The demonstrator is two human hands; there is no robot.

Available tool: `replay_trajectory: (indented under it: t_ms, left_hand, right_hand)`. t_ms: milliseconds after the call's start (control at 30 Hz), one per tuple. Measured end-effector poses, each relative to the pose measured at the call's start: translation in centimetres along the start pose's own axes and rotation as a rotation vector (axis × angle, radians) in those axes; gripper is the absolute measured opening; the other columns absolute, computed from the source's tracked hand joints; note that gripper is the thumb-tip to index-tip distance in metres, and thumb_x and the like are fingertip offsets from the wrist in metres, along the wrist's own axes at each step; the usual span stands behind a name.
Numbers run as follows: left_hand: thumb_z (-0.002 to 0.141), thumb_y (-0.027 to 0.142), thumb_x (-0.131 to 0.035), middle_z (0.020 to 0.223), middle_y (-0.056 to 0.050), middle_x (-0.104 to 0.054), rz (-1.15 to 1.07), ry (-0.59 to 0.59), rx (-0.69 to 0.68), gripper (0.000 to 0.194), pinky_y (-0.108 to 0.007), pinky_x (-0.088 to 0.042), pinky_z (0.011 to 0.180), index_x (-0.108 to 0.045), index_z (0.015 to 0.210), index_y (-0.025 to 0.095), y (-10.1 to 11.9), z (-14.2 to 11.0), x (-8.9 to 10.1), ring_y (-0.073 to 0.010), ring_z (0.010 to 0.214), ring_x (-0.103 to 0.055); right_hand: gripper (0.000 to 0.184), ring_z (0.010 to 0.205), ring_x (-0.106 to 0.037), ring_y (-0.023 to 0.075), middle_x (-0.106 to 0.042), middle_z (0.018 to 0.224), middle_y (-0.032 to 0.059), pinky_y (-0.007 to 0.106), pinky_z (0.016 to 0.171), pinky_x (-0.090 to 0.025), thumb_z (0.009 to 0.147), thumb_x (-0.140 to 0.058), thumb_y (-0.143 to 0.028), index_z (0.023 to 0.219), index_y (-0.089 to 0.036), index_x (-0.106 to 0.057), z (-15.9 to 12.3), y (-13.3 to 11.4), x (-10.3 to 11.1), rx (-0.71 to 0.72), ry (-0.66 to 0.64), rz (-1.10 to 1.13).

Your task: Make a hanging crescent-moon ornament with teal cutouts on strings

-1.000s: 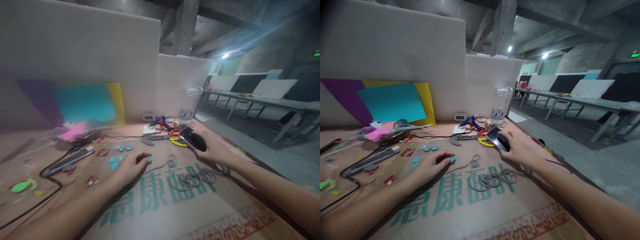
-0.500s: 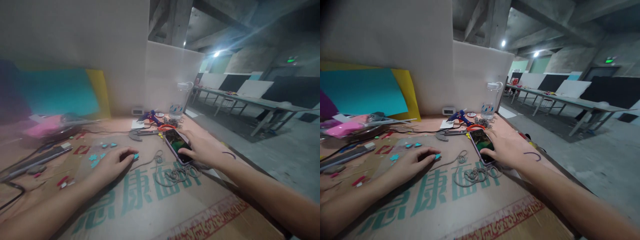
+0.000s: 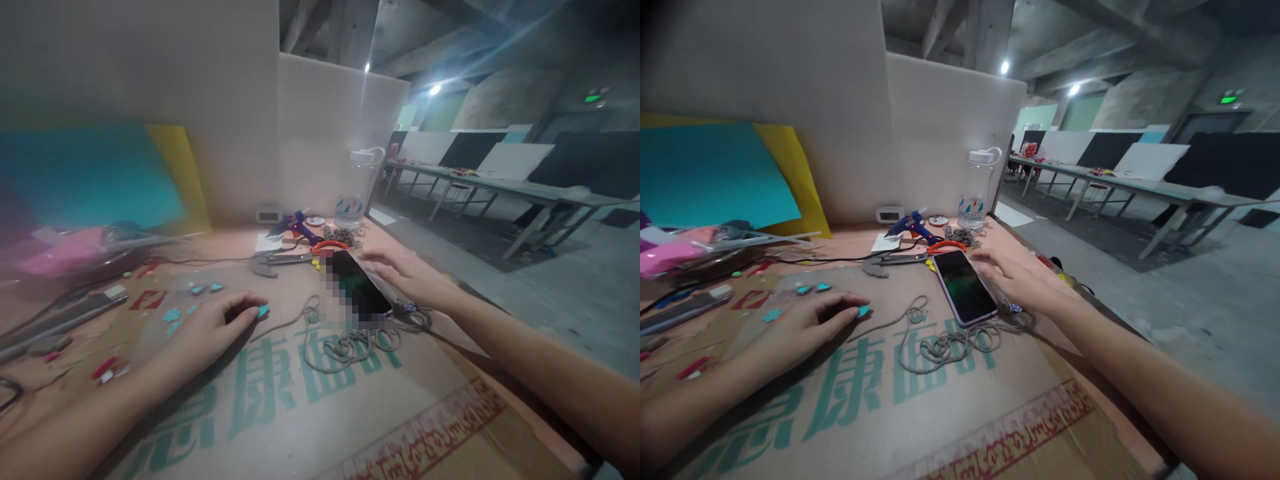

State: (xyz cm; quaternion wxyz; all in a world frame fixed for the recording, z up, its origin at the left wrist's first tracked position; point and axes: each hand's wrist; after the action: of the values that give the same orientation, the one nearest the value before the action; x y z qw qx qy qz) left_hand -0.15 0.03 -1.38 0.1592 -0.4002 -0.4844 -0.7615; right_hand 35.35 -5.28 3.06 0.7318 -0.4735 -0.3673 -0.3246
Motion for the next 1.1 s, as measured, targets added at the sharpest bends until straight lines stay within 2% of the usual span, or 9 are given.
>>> replay_trajectory:
  t_ms: [100,167,233,333,433,633,800,967,1100]
  left_hand:
    - [0.085,0.048,-0.049,0.104,-0.006,-0.074,0.000,-0.008,0.003,0.039,-0.037,-0.051,0.089,-0.073,0.101,0.022,0.1,0.0,0.0,-0.0264,0.095,-0.067]
    - [0.085,0.048,-0.049,0.104,-0.006,-0.074,0.003,-0.015,0.011,0.039,-0.037,-0.051,0.089,-0.073,0.101,0.022,0.2,-0.1,0.1,-0.0267,0.097,-0.066]
    - [0.085,0.048,-0.048,0.105,-0.006,-0.073,0.000,-0.019,0.022,0.039,-0.037,-0.050,0.089,-0.072,0.102,0.022,0.2,-0.1,0.1,-0.0266,0.097,-0.066]
    - [0.085,0.048,-0.048,0.105,-0.005,-0.073,-0.005,-0.020,0.017,0.039,-0.036,-0.050,0.089,-0.072,0.103,0.022,0.2,-0.2,0.1,-0.0262,0.098,-0.066]
    - [0.085,0.048,-0.048,0.105,-0.005,-0.073,0.000,-0.023,0.004,0.040,-0.036,-0.049,0.089,-0.072,0.103,0.022,0.2,-0.2,0.1,-0.0263,0.098,-0.065]
    - [0.084,0.048,-0.047,0.103,-0.006,-0.073,-0.003,-0.028,0.007,0.040,-0.035,-0.050,0.086,-0.071,0.102,0.021,0.5,0.0,0.0,-0.0257,0.095,-0.065]
    - [0.083,0.048,-0.047,0.104,-0.005,-0.073,-0.019,-0.020,0.006,0.041,-0.036,-0.049,0.087,-0.071,0.101,0.021,0.3,-0.1,0.0,-0.0259,0.097,-0.065]
    - [0.083,0.046,-0.048,0.104,-0.005,-0.073,-0.004,-0.031,-0.004,0.038,-0.035,-0.049,0.087,-0.071,0.101,0.021,0.4,-0.1,0.1,-0.0256,0.097,-0.065]
    - [0.084,0.042,-0.048,0.104,-0.004,-0.073,0.000,-0.037,0.004,0.036,-0.034,-0.049,0.085,-0.070,0.103,0.021,0.6,-0.1,0.1,-0.0247,0.096,-0.065]
  right_hand:
    - [0.053,0.117,-0.058,0.0258,-0.048,0.143,0.0127,0.044,0.096,-0.049,0.092,-0.052,-0.041,0.140,-0.022,-0.041,-0.2,-0.1,-0.3,-0.092,0.113,-0.085]
    - [0.067,0.101,-0.066,0.0260,-0.046,0.144,0.0156,0.044,0.087,-0.053,0.088,-0.057,-0.045,0.146,-0.022,-0.033,-0.7,-0.9,-0.5,-0.128,0.089,-0.135]
    - [0.080,0.102,-0.066,0.0290,-0.043,0.146,0.0169,0.048,0.090,-0.052,0.083,-0.063,-0.051,0.150,-0.024,-0.027,-1.2,-2.0,-1.0,-0.094,0.047,-0.218]
    - [0.100,0.133,-0.042,0.0371,-0.031,0.153,0.0172,0.054,0.105,-0.041,0.075,-0.067,-0.062,0.153,-0.024,-0.018,-2.0,-3.4,-1.9,-0.013,-0.015,-0.322]
    - [0.110,0.145,-0.019,0.0367,-0.023,0.156,0.0181,0.054,0.111,-0.034,0.071,-0.066,-0.068,0.155,-0.022,-0.012,-2.4,-3.9,-2.9,0.012,-0.063,-0.382]
    - [0.098,0.146,-0.015,0.0339,-0.022,0.157,0.0165,0.053,0.113,-0.031,0.081,-0.058,-0.061,0.155,-0.021,-0.007,-2.6,-3.5,-3.1,0.005,-0.079,-0.438]
    - [0.095,0.144,-0.025,0.0331,-0.019,0.159,0.0140,0.050,0.111,-0.036,0.083,-0.056,-0.059,0.156,-0.022,-0.007,-2.3,-3.0,-2.2,-0.060,-0.117,-0.370]
    - [0.079,0.136,-0.041,0.0303,-0.023,0.158,0.0117,0.047,0.107,-0.041,0.092,-0.042,-0.054,0.155,-0.025,-0.005,-1.3,-2.7,-2.6,-0.122,-0.038,-0.265]
    - [0.090,0.140,-0.033,0.0341,-0.022,0.158,0.0159,0.050,0.111,-0.036,0.086,-0.053,-0.057,0.155,-0.019,-0.010,-0.6,-3.9,-3.1,-0.127,-0.048,-0.340]
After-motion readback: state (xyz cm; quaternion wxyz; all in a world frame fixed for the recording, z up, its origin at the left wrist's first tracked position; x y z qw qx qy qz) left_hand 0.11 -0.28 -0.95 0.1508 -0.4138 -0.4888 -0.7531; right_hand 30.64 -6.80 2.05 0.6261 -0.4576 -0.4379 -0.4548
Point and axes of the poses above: each hand's wrist, its own z-axis towards the middle knuckle, its own x-axis out of the back of the hand, y = z × x
